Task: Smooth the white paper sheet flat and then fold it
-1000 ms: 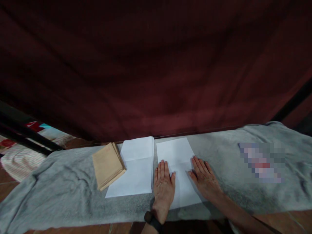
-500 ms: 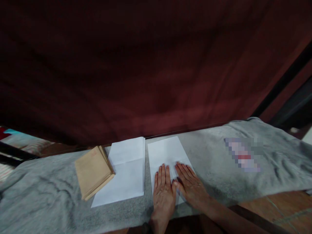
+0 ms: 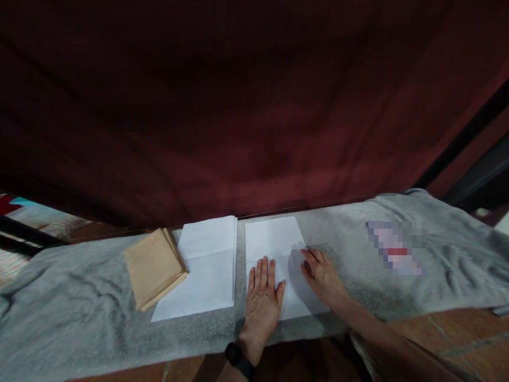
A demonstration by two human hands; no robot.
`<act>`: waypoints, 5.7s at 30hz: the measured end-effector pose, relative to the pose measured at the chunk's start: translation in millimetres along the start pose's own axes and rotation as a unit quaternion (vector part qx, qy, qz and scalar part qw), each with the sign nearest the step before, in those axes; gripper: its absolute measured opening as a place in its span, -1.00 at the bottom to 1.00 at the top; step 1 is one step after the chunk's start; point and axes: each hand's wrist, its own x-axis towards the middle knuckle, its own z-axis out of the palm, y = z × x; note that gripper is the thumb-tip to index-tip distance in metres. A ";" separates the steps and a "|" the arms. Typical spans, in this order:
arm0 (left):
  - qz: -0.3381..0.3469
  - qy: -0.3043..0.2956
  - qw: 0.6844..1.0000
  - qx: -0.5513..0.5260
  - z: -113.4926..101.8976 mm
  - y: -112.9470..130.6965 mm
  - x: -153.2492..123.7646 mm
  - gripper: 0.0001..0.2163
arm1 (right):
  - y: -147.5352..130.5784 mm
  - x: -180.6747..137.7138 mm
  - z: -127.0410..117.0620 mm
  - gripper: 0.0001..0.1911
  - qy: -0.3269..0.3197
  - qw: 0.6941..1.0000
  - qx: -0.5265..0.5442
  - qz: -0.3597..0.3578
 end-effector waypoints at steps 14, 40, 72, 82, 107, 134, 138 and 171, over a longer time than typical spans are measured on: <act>0.045 -0.059 0.997 -0.005 -22.0 16.2 6.7 -0.48 | -29.0 -36.5 17.6 -0.39 -0.052 0.985 -0.049 -0.155; 0.031 -0.040 0.997 -0.051 -19.5 16.2 -0.7 -0.44 | 3.1 -37.4 16.0 -0.28 0.000 0.988 -0.108 -0.108; 0.020 -0.053 0.998 -0.039 -17.9 11.3 -8.3 -0.47 | -22.4 -43.5 15.2 -0.31 -0.024 0.989 -0.069 -0.126; -0.041 0.043 0.998 -0.006 -4.0 0.1 -17.2 -0.39 | -11.2 -40.9 10.8 -0.30 0.017 0.989 -0.105 -0.098; 0.018 0.077 0.997 0.011 -8.2 12.6 -9.2 -0.37 | -51.8 -28.1 17.3 -0.46 0.005 0.991 -0.057 -0.123; 0.015 0.090 0.996 -0.006 -2.3 -7.7 -10.4 -0.39 | -32.4 -23.4 10.7 -0.39 -0.008 0.997 -0.073 -0.035; 0.097 0.056 0.994 0.004 -4.7 18.1 -10.3 -0.35 | -53.5 -26.3 10.4 -0.43 -0.038 0.993 -0.040 -0.108; -0.026 0.001 0.999 -0.036 -8.5 3.6 -18.5 -0.47 | 15.4 -39.8 10.8 -0.28 0.020 0.990 -0.128 -0.059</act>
